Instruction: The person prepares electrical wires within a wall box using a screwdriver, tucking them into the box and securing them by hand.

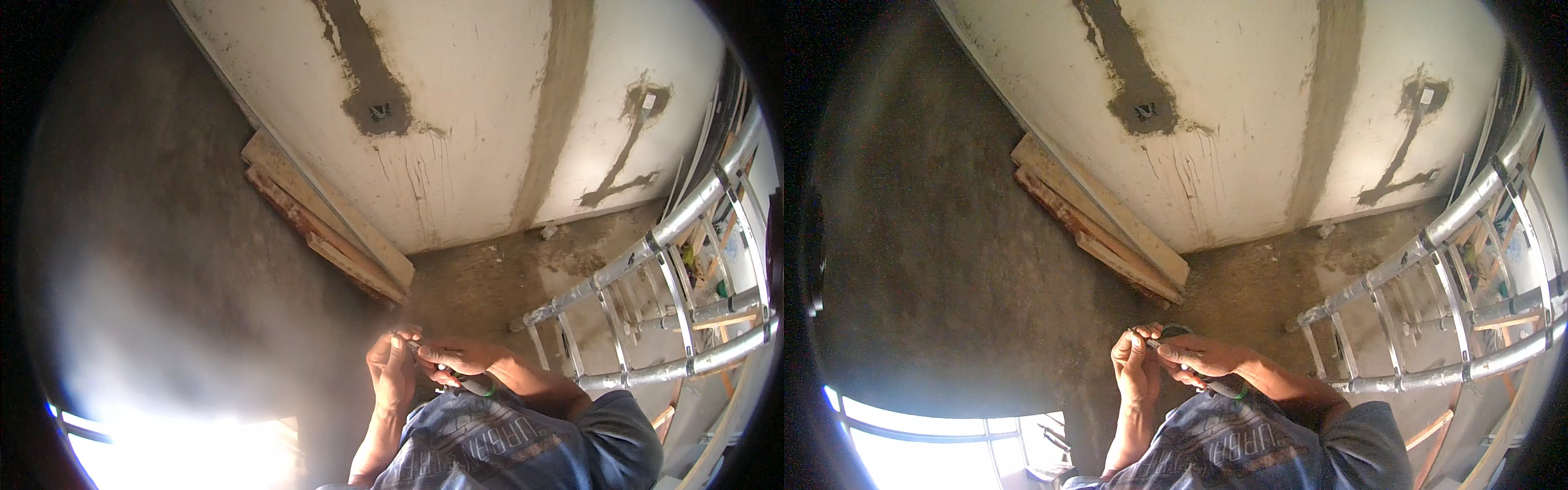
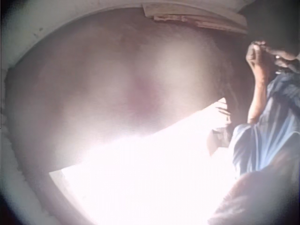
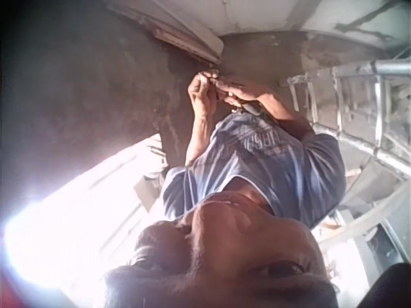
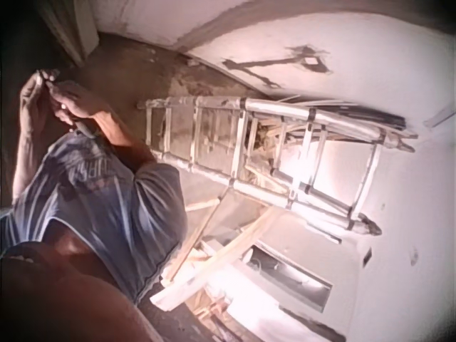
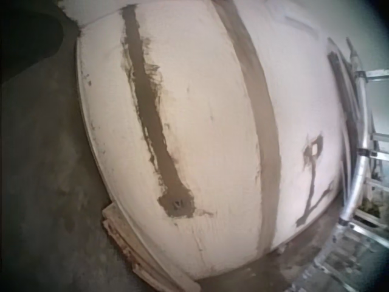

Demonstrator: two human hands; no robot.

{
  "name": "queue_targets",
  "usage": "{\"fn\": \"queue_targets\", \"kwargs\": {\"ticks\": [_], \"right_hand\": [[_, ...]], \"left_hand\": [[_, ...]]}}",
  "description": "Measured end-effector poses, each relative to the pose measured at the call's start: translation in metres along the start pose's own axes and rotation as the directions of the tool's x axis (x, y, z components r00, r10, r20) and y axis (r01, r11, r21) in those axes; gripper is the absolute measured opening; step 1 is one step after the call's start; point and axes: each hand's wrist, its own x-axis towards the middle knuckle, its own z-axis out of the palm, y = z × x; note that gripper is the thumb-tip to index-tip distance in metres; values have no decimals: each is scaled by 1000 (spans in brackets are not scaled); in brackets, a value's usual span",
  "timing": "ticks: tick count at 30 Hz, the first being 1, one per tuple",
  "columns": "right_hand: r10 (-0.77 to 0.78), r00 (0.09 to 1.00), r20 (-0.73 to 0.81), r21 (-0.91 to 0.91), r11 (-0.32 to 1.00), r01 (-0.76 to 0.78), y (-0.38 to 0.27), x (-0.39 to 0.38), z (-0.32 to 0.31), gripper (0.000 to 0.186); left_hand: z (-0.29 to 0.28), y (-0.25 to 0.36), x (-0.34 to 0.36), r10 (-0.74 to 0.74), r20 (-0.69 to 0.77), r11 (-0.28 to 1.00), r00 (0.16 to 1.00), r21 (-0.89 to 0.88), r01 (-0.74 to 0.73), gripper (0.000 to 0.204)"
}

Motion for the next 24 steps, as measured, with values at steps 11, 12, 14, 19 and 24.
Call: {"fn": "queue_targets", "kwargs": {"ticks": [11, 12, 14, 19, 24], "right_hand": [[-2, 981, -192, 66, 998, 15, 3, -64, -68, 34], [14, 974, -226, 56, 998, -1, 5, -70, -72, 33], [54, 948, -314, 38, 998, -44, 7, -83, -77, 32], [50, 934, -354, 74, 997, -25, 12, -99, -106, 30], [84, 903, -421, 93, 994, -49, 8, -91, -133, 25]], "left_hand": [[49, -30, 63, 41, -135, 969, 990, 249, -6, 21], [52, -35, 71, 60, -185, 970, 981, 245, -13, 22], [58, -51, 79, -24, -220, 968, 975, 240, 78, 24], [67, -79, 97, -126, -206, 955, 971, 238, 174, 28], [62, -92, 131, -145, -167, 933, 975, 305, 191, 28]]}}
